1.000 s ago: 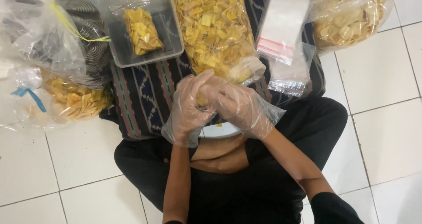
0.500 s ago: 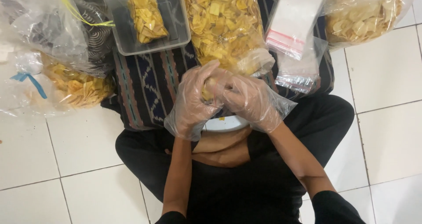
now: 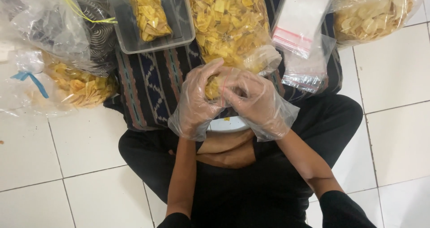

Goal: Manually filling small plastic bags with thin yellow strips from a larger container while sitting on the floor.

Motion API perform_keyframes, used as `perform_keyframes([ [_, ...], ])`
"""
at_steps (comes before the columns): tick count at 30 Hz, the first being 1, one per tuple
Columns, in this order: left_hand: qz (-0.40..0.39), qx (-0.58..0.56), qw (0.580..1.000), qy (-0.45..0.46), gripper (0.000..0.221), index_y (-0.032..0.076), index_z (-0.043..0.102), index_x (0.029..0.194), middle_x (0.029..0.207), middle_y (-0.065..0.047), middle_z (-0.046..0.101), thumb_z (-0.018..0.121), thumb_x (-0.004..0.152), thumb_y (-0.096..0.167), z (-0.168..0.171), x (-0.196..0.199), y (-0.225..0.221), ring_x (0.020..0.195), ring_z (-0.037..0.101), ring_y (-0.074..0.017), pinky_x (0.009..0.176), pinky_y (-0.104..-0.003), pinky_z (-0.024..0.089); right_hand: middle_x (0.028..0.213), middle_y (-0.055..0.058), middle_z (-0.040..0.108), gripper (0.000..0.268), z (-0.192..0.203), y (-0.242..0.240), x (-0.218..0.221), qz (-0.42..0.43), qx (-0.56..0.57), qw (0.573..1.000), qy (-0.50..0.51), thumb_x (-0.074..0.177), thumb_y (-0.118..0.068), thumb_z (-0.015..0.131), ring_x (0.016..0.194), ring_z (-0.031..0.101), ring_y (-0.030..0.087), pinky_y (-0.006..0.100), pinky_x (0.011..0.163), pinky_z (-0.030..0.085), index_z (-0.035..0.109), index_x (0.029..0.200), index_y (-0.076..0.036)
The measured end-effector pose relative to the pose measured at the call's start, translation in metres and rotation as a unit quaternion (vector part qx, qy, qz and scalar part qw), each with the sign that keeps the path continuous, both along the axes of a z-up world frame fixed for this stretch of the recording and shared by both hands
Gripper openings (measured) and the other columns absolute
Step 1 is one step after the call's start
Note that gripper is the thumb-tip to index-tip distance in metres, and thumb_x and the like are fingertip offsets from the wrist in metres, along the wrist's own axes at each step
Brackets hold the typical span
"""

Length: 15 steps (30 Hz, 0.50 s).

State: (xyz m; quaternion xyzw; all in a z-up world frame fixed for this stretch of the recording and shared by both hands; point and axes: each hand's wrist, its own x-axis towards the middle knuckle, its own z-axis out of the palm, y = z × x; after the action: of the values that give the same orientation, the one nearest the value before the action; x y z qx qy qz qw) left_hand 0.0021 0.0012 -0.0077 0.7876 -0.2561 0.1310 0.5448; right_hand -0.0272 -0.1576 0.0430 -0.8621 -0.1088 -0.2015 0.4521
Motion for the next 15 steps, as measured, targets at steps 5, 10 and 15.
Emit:
perform_keyframes([
  [5,-0.003,0.013,1.0,0.004,0.074,0.011,0.063,0.138,0.111,-0.011,0.071,0.092,0.074,0.037,0.0,0.0,0.002,0.106,0.07,-0.0307,0.112,-0.043,0.043,0.06,0.009,0.06,0.014,0.004,0.005,-0.004,-0.017,-0.002,1.0,0.023,0.085,-0.014,0.083,0.054,0.063,0.028,0.032,0.048,0.048,0.073,0.077,-0.008],
  [10,-0.002,0.01,1.0,-0.003,0.079,0.011,0.062,0.138,0.113,-0.011,0.071,0.094,0.072,0.04,-0.006,0.001,0.001,0.108,0.07,-0.0308,0.112,-0.043,0.043,0.059,0.006,0.064,0.014,-0.001,-0.003,-0.002,-0.016,0.009,0.999,0.042,0.087,-0.018,0.085,0.054,0.064,0.026,0.031,0.048,0.05,0.076,0.082,-0.009],
  [15,-0.005,0.016,1.0,0.001,0.069,0.011,0.062,0.138,0.109,-0.011,0.07,0.088,0.079,0.037,0.0,0.0,0.002,0.106,0.069,-0.0309,0.111,-0.043,0.043,0.058,0.006,0.062,0.022,0.004,-0.008,0.0,0.026,-0.052,0.998,0.029,0.085,-0.02,0.088,0.051,0.061,0.023,0.029,0.047,0.048,0.072,0.076,-0.008],
])
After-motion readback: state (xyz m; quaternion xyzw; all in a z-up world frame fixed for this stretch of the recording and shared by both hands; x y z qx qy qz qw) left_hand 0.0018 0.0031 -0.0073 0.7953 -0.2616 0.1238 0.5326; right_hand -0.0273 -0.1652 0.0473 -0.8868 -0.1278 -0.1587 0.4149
